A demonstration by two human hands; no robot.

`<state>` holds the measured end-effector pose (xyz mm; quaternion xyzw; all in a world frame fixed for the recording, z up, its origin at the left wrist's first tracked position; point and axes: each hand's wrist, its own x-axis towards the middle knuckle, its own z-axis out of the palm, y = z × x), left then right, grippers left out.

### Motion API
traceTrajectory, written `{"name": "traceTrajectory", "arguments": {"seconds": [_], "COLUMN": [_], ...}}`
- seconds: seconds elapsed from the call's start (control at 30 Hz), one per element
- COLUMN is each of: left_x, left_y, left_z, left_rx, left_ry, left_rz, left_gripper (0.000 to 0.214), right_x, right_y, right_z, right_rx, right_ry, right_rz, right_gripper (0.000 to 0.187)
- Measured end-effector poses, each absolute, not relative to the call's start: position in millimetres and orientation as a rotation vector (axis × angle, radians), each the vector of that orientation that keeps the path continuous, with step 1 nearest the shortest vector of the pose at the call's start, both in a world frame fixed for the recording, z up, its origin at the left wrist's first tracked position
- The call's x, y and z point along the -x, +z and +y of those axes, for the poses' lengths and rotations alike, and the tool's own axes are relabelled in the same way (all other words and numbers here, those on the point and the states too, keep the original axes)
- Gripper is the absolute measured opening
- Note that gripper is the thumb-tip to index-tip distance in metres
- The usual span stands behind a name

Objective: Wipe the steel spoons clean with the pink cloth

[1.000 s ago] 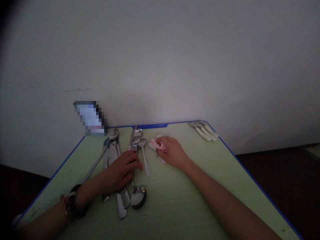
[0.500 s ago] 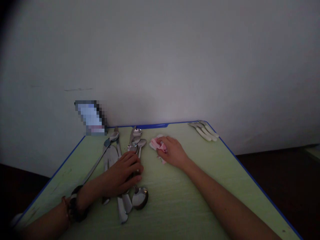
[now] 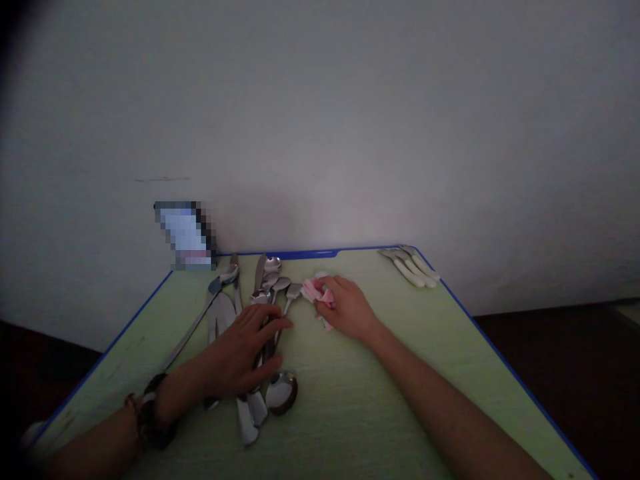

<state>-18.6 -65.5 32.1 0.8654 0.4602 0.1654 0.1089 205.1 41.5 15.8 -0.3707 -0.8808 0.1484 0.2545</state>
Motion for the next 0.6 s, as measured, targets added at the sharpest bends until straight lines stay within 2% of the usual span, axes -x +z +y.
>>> {"name": "traceTrajectory", "arguments": {"seconds": [0.13, 0.47, 0.53, 0.6], "left_x": [19.9, 16.5, 15.5, 15.2], "left_y": [27.8, 37.2, 36.3, 34.1], "left_z": [-63.4, -63.7, -63.6, -63.4], "left_rx": [-2.508, -2.535, -2.487, -2.437], "left_ry": [0.57, 0.465, 0.478, 0.505], "left_rz": [1.423, 1.442, 1.443, 1.49], "left_gripper": [0.049, 0.01, 0.011, 0.024], "right_x": [-205.4, -204.9, -205.0, -204.9], "right_y": [15.7, 15.3, 15.2, 15.5], "right_z": [41.6, 42.2, 42.2, 41.9], "right_rx": [1.005, 1.007, 1.001, 0.999], "right_ry": [0.395, 0.39, 0.396, 0.401], "right_rz": [-2.38, -2.392, -2.396, -2.4], "right_gripper": [0.025, 0.027, 0.026, 0.026]}}
